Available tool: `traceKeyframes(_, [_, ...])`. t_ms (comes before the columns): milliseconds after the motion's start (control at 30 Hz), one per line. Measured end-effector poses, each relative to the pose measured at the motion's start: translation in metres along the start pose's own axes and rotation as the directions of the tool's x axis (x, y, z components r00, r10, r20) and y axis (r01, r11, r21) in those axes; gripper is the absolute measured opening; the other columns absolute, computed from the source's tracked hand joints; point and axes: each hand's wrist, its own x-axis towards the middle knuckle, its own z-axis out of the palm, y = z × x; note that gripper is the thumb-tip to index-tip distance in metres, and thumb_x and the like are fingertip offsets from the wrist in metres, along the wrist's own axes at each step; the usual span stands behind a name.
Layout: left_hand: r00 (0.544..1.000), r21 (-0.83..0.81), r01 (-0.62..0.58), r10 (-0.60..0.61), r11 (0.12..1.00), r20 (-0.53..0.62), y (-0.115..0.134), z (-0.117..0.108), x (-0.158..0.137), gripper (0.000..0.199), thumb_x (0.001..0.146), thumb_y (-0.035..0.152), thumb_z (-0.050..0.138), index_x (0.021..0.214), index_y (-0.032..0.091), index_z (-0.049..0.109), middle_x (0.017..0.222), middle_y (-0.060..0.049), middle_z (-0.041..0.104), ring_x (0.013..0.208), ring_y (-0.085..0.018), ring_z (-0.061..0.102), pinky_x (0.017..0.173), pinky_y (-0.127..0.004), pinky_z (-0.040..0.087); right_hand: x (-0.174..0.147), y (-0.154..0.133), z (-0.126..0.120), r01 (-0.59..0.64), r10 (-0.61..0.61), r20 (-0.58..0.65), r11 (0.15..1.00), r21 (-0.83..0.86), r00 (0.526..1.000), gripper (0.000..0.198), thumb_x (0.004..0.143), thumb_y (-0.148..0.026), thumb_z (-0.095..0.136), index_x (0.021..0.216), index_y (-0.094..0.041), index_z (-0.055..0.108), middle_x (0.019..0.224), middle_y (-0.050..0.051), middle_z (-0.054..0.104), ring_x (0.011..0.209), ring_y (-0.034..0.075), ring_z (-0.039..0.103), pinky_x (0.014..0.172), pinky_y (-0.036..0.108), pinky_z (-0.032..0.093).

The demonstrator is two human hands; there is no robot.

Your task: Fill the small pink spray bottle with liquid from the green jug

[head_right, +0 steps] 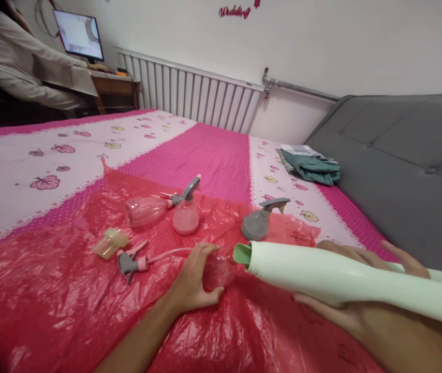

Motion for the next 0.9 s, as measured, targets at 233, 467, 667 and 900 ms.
traceKeyframes(233, [1.0, 0.012, -0.004, 0.004, 1.0, 0.003, -0.0013, 0.0003, -0.0007, 0.084, 0.066, 0.022, 0.075, 0.141, 0.025, 0.038, 0.135, -0.013, 0.052, 0.127, -0.035, 0.055, 0.111, -0.056, 0.048, -0.0007, -0.0002, 0.0017, 0.002, -0.003, -0.01, 1.0, -0.01, 1.0, 0.075, 0.078, -0.088, 0.053, 0.128, -0.032, 0.06, 0.12, 0.0, 0.067, 0.101, 0.029, 0.067, 0.113, 0.057, 0.031])
traceKeyframes(467, [1.0, 0.008, -0.019, 0.019, 1.0, -0.005, -0.0017, 0.001, -0.0002, 0.083, 0.066, 0.022, 0.075, 0.14, 0.025, 0.038, 0.133, -0.013, 0.053, 0.125, -0.035, 0.056, 0.109, -0.056, 0.048, 0.0007, -0.0009, -0.0008, -0.007, 0.007, 0.014, 1.0, -0.008, 1.0, 0.077, 0.078, -0.089, 0.054, 0.128, -0.032, 0.059, 0.121, -0.001, 0.067, 0.099, 0.03, 0.067, 0.111, 0.058, 0.033])
traceKeyframes(667, [1.0, 0.003, -0.02, 0.02, 1.0, -0.009, -0.0014, 0.0004, 0.0, 0.082, 0.066, 0.022, 0.075, 0.14, 0.025, 0.04, 0.133, -0.013, 0.054, 0.125, -0.035, 0.056, 0.109, -0.056, 0.048, 0.0005, -0.003, 0.0006, -0.009, 0.009, 0.006, 1.0, -0.002, 1.0, 0.075, 0.078, -0.089, 0.055, 0.127, -0.032, 0.06, 0.118, -0.001, 0.068, 0.098, 0.029, 0.067, 0.112, 0.058, 0.032])
traceKeyframes(900, [1.0, 0.003, -0.02, 0.02, 1.0, -0.007, -0.0018, 0.0004, 0.0002, 0.082, 0.066, 0.022, 0.075, 0.14, 0.024, 0.04, 0.132, -0.013, 0.054, 0.123, -0.034, 0.057, 0.108, -0.055, 0.049, 0.0004, -0.0017, -0.0012, -0.036, 0.036, 0.008, 0.999, 0.019, 0.999, 0.075, 0.076, -0.09, 0.056, 0.125, -0.034, 0.06, 0.119, -0.002, 0.068, 0.098, 0.029, 0.067, 0.113, 0.058, 0.031])
